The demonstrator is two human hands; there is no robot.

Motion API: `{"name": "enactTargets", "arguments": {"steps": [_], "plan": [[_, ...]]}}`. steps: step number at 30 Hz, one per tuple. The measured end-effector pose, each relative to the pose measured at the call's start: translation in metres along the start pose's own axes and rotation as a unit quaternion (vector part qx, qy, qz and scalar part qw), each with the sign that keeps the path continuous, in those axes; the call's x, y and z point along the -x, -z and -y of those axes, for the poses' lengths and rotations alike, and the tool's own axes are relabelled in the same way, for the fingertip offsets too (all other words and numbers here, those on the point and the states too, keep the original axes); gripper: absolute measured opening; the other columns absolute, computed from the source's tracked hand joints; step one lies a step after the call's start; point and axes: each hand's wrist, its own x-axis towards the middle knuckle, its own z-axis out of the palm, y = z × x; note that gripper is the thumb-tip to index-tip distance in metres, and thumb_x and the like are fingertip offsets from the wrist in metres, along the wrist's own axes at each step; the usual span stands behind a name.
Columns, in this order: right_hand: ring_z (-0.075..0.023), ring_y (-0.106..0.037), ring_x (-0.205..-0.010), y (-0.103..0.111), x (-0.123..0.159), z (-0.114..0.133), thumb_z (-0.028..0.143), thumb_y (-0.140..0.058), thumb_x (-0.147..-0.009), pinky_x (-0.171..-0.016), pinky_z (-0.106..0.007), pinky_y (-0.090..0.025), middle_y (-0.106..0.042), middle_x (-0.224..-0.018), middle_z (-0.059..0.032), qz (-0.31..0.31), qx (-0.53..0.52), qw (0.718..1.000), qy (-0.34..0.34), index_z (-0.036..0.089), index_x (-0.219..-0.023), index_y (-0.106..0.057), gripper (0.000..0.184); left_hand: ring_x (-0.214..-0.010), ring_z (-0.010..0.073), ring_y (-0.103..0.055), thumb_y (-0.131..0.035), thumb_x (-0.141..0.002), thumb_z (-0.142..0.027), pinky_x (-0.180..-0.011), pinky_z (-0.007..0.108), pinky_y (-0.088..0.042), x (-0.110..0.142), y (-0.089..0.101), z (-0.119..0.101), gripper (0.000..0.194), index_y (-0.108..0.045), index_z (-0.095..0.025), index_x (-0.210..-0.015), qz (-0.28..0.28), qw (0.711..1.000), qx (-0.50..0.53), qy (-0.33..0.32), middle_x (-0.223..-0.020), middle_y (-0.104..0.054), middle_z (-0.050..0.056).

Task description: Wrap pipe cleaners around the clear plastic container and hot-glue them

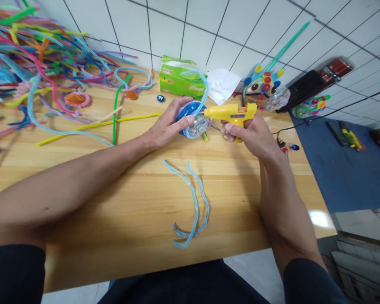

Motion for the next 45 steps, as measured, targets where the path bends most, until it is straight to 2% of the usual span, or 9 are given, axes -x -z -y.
{"name": "enactTargets", "arguments": {"steps": [5, 10, 15, 21, 26, 30, 35, 39, 45], "plan": [[-0.0193, -0.063, -0.073, 0.005, -0.001, -0.007, 0.061, -0.095, -0.095, -0.066, -0.037, -0.058, -0.076, -0.089, -0.0028, -0.003, 0.014, 1.000, 0.002, 0.029, -0.099, -0.078, 0.037, -0.170, 0.0403, -0.062, -0.074, -0.112, -0.083, -0.149, 0.066, -0.049, 0.001, 0.001, 0.002, 0.077, -0.055, -0.039, -0.172, -0.002, 1.000, 0.003, -0.002, -0.182, -0.064, 0.008], [-0.0181, -0.063, -0.072, 0.008, 0.000, -0.004, 0.056, -0.097, -0.093, -0.066, -0.036, -0.058, -0.077, -0.090, -0.0026, 0.003, 0.003, 1.000, 0.003, 0.028, -0.096, -0.079, 0.033, -0.168, 0.0417, -0.063, -0.073, -0.111, -0.084, -0.147, 0.067, -0.052, 0.000, 0.000, 0.001, 0.080, -0.054, -0.037, -0.173, -0.004, 1.000, 0.002, 0.003, -0.180, -0.065, 0.010], [-0.0184, -0.063, -0.072, 0.008, 0.000, -0.001, 0.056, -0.097, -0.093, -0.065, -0.037, -0.060, -0.075, -0.090, -0.0025, -0.001, 0.003, 1.000, 0.005, 0.029, -0.096, -0.076, 0.034, -0.169, 0.0429, -0.063, -0.071, -0.111, -0.086, -0.147, 0.069, -0.051, 0.000, -0.001, 0.000, 0.081, -0.054, -0.038, -0.174, -0.001, 1.000, -0.005, -0.002, -0.181, -0.064, 0.010], [-0.0201, -0.065, -0.074, 0.006, -0.001, -0.003, 0.058, -0.098, -0.094, -0.065, -0.039, -0.061, -0.079, -0.095, -0.0051, 0.004, 0.004, 1.000, 0.003, 0.029, -0.097, -0.079, 0.035, -0.168, 0.0401, -0.063, -0.072, -0.112, -0.084, -0.147, 0.064, -0.052, 0.000, 0.000, 0.002, 0.077, -0.055, -0.037, -0.172, -0.002, 1.000, 0.001, -0.009, -0.180, -0.065, 0.009], [-0.0183, -0.064, -0.074, 0.004, -0.001, -0.006, 0.061, -0.099, -0.091, -0.064, -0.036, -0.060, -0.080, -0.095, -0.0040, 0.000, -0.009, 1.000, 0.008, 0.028, -0.098, -0.079, 0.039, -0.168, 0.0414, -0.064, -0.070, -0.113, -0.086, -0.146, 0.064, -0.053, 0.000, -0.001, -0.005, 0.079, -0.055, -0.035, -0.172, 0.002, 1.000, -0.013, -0.002, -0.180, -0.065, 0.011], [-0.0176, -0.065, -0.074, 0.001, -0.001, -0.005, 0.058, -0.099, -0.091, -0.063, -0.034, -0.059, -0.081, -0.094, -0.0037, -0.003, -0.011, 1.000, 0.016, 0.027, -0.098, -0.080, 0.038, -0.168, 0.0423, -0.064, -0.066, -0.113, -0.088, -0.148, 0.065, -0.050, 0.000, -0.002, -0.010, 0.082, -0.055, -0.033, -0.172, -0.006, 1.000, -0.024, 0.009, -0.179, -0.065, 0.012], [-0.0169, -0.063, -0.072, 0.002, -0.001, -0.006, 0.054, -0.100, -0.091, -0.062, -0.034, -0.059, -0.080, -0.096, -0.0034, -0.007, -0.014, 1.000, 0.017, 0.028, -0.100, -0.079, 0.035, -0.167, 0.0421, -0.065, -0.069, -0.112, -0.086, -0.146, 0.066, -0.053, -0.001, -0.003, -0.007, 0.081, -0.055, -0.033, -0.172, -0.009, 1.000, -0.016, 0.007, -0.178, -0.066, 0.012], [-0.0179, -0.064, -0.071, 0.005, -0.001, -0.011, 0.055, -0.101, -0.092, -0.062, -0.035, -0.059, -0.079, -0.090, -0.0027, -0.022, -0.007, 1.000, 0.015, 0.028, -0.097, -0.079, 0.035, -0.166, 0.0411, -0.066, -0.070, -0.113, -0.084, -0.145, 0.066, -0.054, 0.000, -0.003, -0.004, 0.079, -0.055, -0.034, -0.172, -0.010, 1.000, -0.006, 0.001, -0.178, -0.067, 0.012], [-0.0168, -0.066, -0.073, 0.007, -0.002, -0.014, 0.051, -0.100, -0.093, -0.064, -0.034, -0.060, -0.082, -0.095, -0.0039, -0.004, -0.015, 1.000, 0.015, 0.027, -0.094, -0.079, 0.032, -0.166, 0.0414, -0.065, -0.071, -0.112, -0.085, -0.145, 0.066, -0.054, 0.000, -0.003, -0.004, 0.080, -0.055, -0.034, -0.171, -0.007, 1.000, -0.005, 0.006, -0.178, -0.066, 0.012]]}}
